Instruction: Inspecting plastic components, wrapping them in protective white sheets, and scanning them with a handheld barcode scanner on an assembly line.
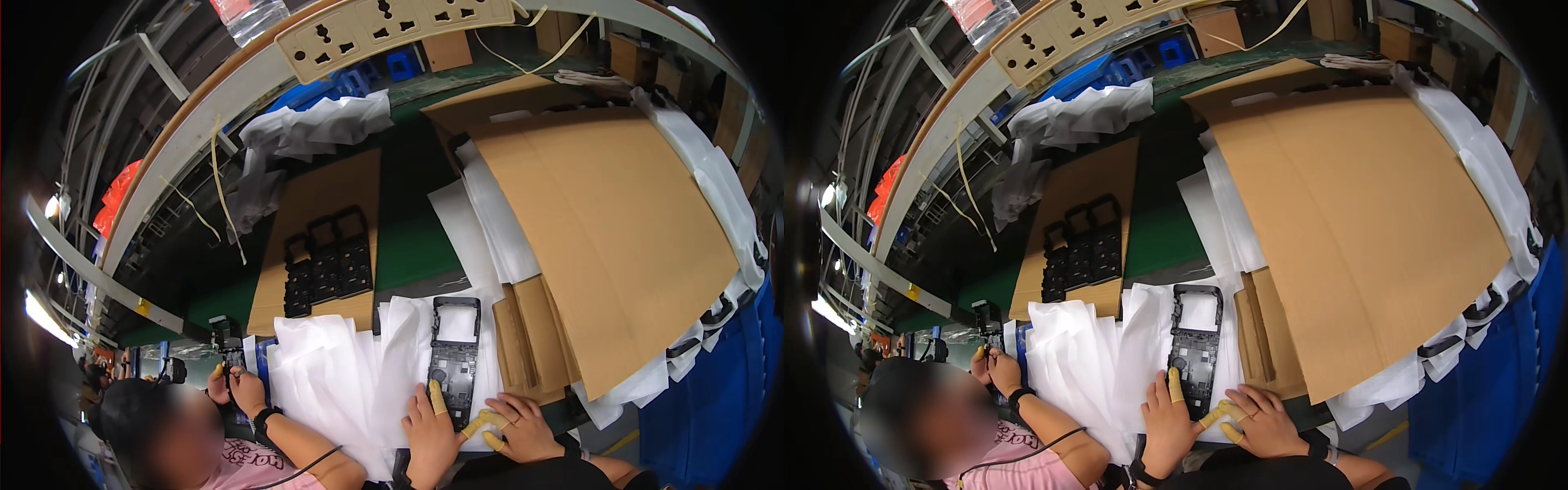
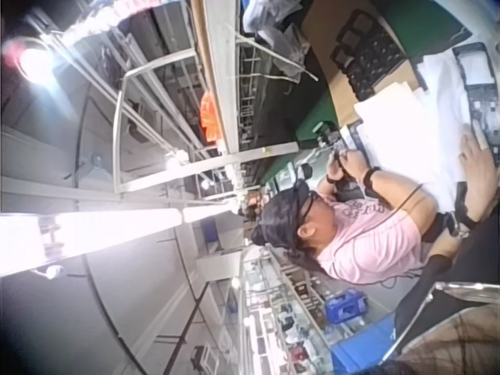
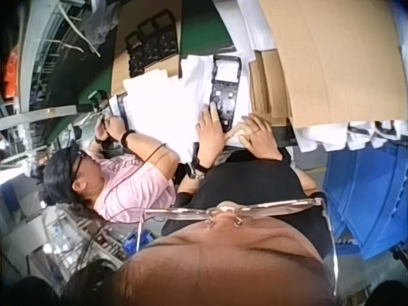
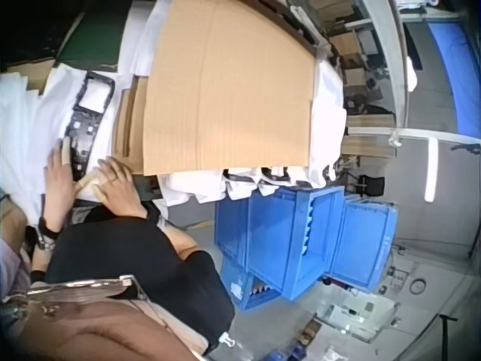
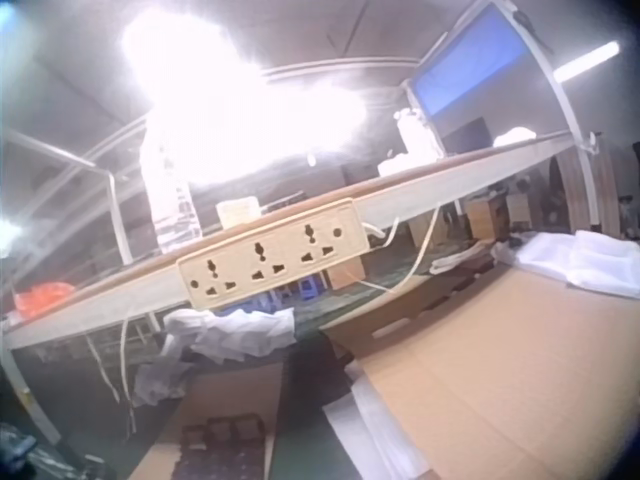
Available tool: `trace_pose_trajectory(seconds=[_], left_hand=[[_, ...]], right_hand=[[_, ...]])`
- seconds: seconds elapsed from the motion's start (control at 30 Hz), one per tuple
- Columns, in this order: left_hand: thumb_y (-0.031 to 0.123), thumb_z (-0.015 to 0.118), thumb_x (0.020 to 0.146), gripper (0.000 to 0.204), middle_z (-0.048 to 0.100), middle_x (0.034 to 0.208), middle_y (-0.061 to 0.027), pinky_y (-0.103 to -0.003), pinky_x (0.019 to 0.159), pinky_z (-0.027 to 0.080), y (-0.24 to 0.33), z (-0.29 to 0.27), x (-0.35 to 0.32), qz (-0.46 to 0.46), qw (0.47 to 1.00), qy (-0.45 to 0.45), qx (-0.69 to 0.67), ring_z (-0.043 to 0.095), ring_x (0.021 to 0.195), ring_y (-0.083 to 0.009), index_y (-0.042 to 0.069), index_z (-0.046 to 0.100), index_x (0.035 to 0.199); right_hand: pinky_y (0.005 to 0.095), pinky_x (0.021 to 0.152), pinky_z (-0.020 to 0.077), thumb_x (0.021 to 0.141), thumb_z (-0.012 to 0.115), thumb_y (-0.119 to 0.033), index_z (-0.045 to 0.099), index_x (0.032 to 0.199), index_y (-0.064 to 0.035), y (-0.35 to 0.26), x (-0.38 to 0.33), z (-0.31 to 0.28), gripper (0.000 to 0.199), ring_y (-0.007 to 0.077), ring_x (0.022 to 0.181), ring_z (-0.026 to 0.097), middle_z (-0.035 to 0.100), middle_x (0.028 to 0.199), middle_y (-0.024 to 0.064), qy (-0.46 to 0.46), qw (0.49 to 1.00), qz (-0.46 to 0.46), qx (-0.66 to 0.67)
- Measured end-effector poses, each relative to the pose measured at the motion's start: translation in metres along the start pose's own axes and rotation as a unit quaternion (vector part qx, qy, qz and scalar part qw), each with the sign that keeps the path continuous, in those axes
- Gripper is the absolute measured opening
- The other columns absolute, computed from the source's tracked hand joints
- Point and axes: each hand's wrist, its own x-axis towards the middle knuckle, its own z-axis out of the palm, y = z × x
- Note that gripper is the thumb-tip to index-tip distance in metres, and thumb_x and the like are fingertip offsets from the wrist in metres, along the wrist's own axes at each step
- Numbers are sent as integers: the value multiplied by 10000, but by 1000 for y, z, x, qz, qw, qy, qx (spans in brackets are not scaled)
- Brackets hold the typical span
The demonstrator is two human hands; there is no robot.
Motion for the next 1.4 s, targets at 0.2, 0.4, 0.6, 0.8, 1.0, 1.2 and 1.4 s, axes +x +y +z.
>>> trace_pose_trajectory(seconds=[0.2, 0.4, 0.6, 0.8, 1.0, 1.2, 1.4], left_hand=[[422, 543, 809, 753, 454, 1216, -235, -386, 833, 461, -26, -27, 6, -129, 665, -79, -731, 508, 1069, -299, -1, 259, 1363], [655, 482, 707, 985, 319, 1264, -392, -510, 834, 423, -19, -66, -5, -7, 486, -148, -861, 458, 1078, -413, -5, 196, 1380], [720, 580, 637, 1153, 296, 1280, -393, -526, 895, 420, -25, -46, -26, 69, 389, -197, -897, 486, 1079, -435, -75, 161, 1359], [702, 602, 637, 1147, 280, 1299, -379, -529, 904, 415, -25, -45, -24, 76, 385, -232, -890, 467, 1104, -435, -68, 160, 1362], [681, 629, 637, 1141, 260, 1322, -363, -532, 916, 409, -30, -37, -20, 87, 378, -273, -880, 444, 1133, -436, -59, 158, 1366], [602, 556, 765, 955, 162, 1402, -297, -523, 997, 335, 5, -98, 3, -28, 291, -162, -943, 251, 1298, -383, 16, 148, 1398], [617, 270, 883, 769, 206, 1420, -226, -408, 1054, 293, 10, -96, 26, 82, 163, -124, -975, 203, 1341, -309, 66, 175, 1410]], right_hand=[[387, 989, 310, 799, 599, -312, 575, 1135, -179, 1, -2, 3, 362, 207, 1205, 380, 453, 1249, -7, 12, 1000, 17, 21], [399, 977, 307, 792, 571, -276, 565, 1170, -160, 2, -1, 3, 395, 225, 1188, 390, 458, 1229, 33, 7, 999, -14, -36], [397, 969, 312, 770, 588, -256, 576, 1142, -144, 1, -1, 1, 389, 209, 1188, 393, 459, 1229, 29, 10, 999, -10, -29], [402, 951, 328, 763, 592, -243, 565, 1142, -146, 1, -1, 1, 392, 210, 1175, 408, 471, 1221, 29, 20, 999, -16, -25], [406, 944, 333, 762, 596, -237, 561, 1146, -146, 2, -2, 6, 397, 214, 1177, 407, 463, 1230, 30, 20, 999, -21, -29], [426, 935, 342, 760, 598, -229, 571, 1133, -130, -3, 0, -1, 387, 243, 1183, 398, 451, 1243, 45, 15, 999, -21, -36], [442, 936, 338, 759, 600, -229, 586, 1110, -132, -3, 3, 4, 364, 256, 1185, 394, 452, 1239, 52, 22, 999, -20, -40]])
